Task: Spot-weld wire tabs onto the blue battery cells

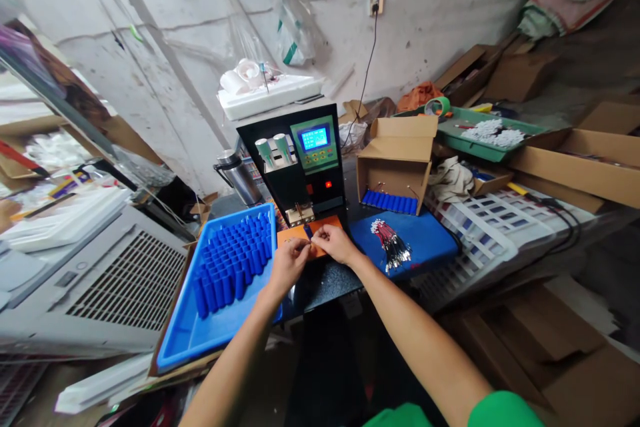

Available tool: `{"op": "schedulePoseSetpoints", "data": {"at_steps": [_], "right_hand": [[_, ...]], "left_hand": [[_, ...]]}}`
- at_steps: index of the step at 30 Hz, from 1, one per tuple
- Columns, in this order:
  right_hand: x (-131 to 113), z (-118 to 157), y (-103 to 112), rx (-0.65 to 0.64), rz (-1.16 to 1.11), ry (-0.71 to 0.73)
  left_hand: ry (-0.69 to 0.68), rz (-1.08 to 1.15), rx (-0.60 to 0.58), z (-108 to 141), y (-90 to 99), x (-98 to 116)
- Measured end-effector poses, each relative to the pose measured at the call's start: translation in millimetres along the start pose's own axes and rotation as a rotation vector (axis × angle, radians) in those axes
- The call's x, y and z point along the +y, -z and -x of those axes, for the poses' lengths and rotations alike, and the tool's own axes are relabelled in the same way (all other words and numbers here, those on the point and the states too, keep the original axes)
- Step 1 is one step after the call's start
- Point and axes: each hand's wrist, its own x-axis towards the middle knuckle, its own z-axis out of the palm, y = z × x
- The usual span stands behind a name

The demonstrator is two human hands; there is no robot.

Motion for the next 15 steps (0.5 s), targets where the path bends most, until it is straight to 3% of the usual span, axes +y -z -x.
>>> {"op": "schedulePoseSetpoints", "data": {"at_steps": [5, 9, 15], "right_hand": [[-1, 4, -1, -0.005, 0.033, 0.024], [-3, 2, 2, 0.040, -0.065, 0.006], [-6, -1, 8, 0.086, -0.324, -0.176]], "left_hand": [[-0.054, -0.005, 0.025, 0, -3.1, 6], [-0.115, -0.058, 0.095, 4, -2.8, 3], [-0.191, -0.034, -0.104, -2, -5.9, -7]]}}
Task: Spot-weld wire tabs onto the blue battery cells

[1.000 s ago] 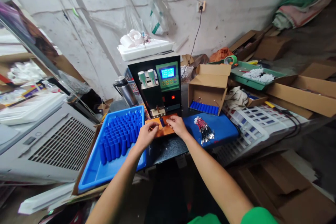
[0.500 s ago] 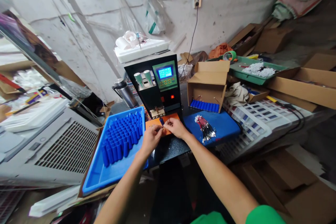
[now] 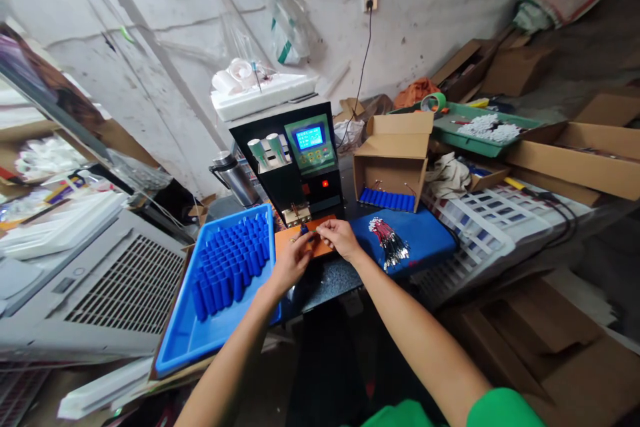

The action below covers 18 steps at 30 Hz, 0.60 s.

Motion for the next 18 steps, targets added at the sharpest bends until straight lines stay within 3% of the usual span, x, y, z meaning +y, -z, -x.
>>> {"op": "schedulePoseSetpoints", "data": {"at_steps": [11, 18], "right_hand": [[1, -3, 1, 0.075, -0.063, -0.006], [14, -11, -1, 0.080, 0.023, 0.052]], "left_hand": [[0.071, 0.087, -0.008, 2, 2.2, 4], [0.196, 0.175, 0.049, -23, 7.8, -7]]}}
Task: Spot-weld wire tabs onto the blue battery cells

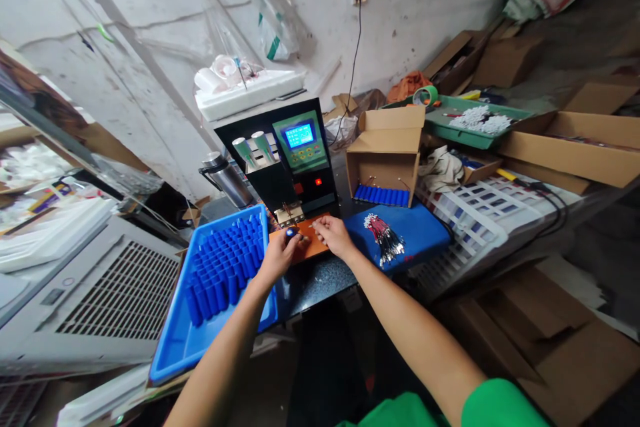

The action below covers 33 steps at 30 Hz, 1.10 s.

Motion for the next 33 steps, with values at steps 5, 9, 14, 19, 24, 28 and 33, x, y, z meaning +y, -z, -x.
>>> {"op": "schedulePoseSetpoints", "data": {"at_steps": [5, 9, 14, 19, 24, 28, 33], "right_hand": [[-4, 1, 0, 0.002, 0.033, 0.002], [-10, 4, 0, 0.010, 0.059, 0.007], [-10, 3, 1, 0.017, 0.069, 0.023], [-8, 2, 0, 0.030, 0.101, 0.031], [-8, 3, 0, 0.045, 0.095, 0.024], [-10, 5, -1, 0.048, 0.078, -0.004], [-14, 3, -7, 0.047, 0.065, -0.064]], "left_hand": [[0.013, 0.037, -0.034, -14, -7.3, -5], [0.005, 0.103, -0.039, -17, -13.5, -7], [0.012, 0.149, 0.031, -13, -15.2, -4], [0.044, 0.179, 0.101, -7, -13.3, 3], [0.052, 0.199, 0.077, -3, -15.4, 2], [0.072, 0.198, 0.069, -2, -19.3, -6], [0.034, 0.212, 0.043, 0, -21.3, -13]]}}
